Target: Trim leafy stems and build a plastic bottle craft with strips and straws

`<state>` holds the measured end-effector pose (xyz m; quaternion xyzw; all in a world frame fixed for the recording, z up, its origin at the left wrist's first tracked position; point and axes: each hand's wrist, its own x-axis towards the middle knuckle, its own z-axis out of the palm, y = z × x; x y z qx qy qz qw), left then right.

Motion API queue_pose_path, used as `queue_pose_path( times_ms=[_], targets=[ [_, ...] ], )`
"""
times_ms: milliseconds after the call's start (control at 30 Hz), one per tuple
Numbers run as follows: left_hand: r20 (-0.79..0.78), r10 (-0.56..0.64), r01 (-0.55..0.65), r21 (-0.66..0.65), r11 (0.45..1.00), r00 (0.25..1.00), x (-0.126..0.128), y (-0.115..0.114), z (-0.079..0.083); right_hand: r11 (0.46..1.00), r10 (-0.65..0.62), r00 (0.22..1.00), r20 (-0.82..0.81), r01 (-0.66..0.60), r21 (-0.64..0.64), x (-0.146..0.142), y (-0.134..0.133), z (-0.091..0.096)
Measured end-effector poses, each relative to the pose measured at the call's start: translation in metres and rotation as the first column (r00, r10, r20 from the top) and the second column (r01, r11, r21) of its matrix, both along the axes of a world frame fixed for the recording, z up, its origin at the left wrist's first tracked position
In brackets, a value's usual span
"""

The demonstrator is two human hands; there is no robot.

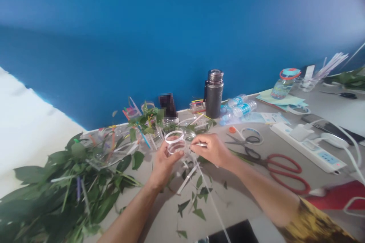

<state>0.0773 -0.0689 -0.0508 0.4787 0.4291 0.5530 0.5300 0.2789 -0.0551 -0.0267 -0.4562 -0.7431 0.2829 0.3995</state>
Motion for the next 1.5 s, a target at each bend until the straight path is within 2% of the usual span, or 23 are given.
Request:
queue_pose_path(
  times_ms=[233,333,433,567,667,800,867,933,1000,1033,1067,1133,1167,1267,1367,1500],
  targets=[
    [-0.223,0.127,-0.108,0.097,0.989,0.966,-0.001,-0.001,0.009,0.989,0.06,0.998,-0.009,-0.058,0.139,-0.005,-0.006,-0.003],
    [-0.245,0.163,-0.136,0.123,0.983,0.956,-0.001,0.0,0.01,0.985,0.092,0.996,0.008,-0.092,0.146,-0.005,-0.008,-0.004],
    [-0.153,0.132,-0.12,0.086,0.989,0.979,-0.002,0.002,0.009,0.987,0.121,0.988,0.093,-0.13,0.097,-0.003,-0.01,0.0],
    [-0.039,0.048,-0.048,-0.011,0.999,0.998,-0.004,0.003,0.007,0.996,0.085,0.972,0.22,-0.082,-0.024,0.005,-0.007,0.011],
    [-0.146,0.051,-0.05,0.013,0.999,0.988,-0.005,0.001,0.009,0.989,0.132,0.949,0.286,-0.105,-0.108,0.012,-0.002,0.017],
    [-0.29,0.11,-0.087,0.092,0.992,0.951,-0.006,-0.002,0.017,0.961,0.224,0.931,0.287,-0.163,-0.222,0.032,0.008,0.026],
    [-0.327,0.13,-0.092,0.128,0.988,0.936,-0.006,-0.003,0.021,0.987,0.1,0.931,0.351,-0.049,-0.151,0.051,0.014,0.033],
    [-0.366,0.145,-0.09,0.163,0.982,0.919,-0.006,-0.004,0.025,0.985,-0.105,0.859,0.501,0.158,-0.065,0.077,0.021,0.041],
    [-0.394,0.15,-0.08,0.188,0.979,0.907,-0.006,-0.005,0.026,0.936,-0.259,0.707,0.659,0.352,-0.01,0.106,0.025,0.046],
    [-0.395,0.144,-0.073,0.189,0.979,0.907,-0.006,-0.005,0.027,0.902,-0.293,0.624,0.724,0.431,-0.007,0.121,0.026,0.047],
    [-0.388,0.133,-0.065,0.183,0.981,0.912,-0.006,-0.005,0.027,0.889,-0.288,0.558,0.778,0.459,0.0,0.134,0.025,0.047],
    [-0.37,0.11,-0.05,0.167,0.985,0.923,-0.006,-0.005,0.027,0.883,-0.213,0.471,0.856,0.469,-0.038,0.157,0.021,0.041],
    [-0.365,0.102,-0.043,0.165,0.985,0.925,-0.006,-0.005,0.027,0.884,-0.173,0.449,0.876,0.462,-0.063,0.166,0.018,0.036],
    [-0.367,0.073,-0.008,0.174,0.985,0.927,-0.006,-0.005,0.026,0.907,-0.112,0.457,0.882,0.41,-0.097,0.179,0.012,0.016],
    [-0.335,0.037,0.019,0.164,0.986,0.942,-0.006,-0.005,0.025,0.938,-0.147,0.465,0.873,0.346,-0.026,0.181,0.009,0.001],
    [-0.271,0.005,0.039,0.158,0.987,0.962,-0.006,-0.004,0.02,0.94,-0.217,0.488,0.846,0.338,0.046,0.185,0.008,0.004]
  ],
)
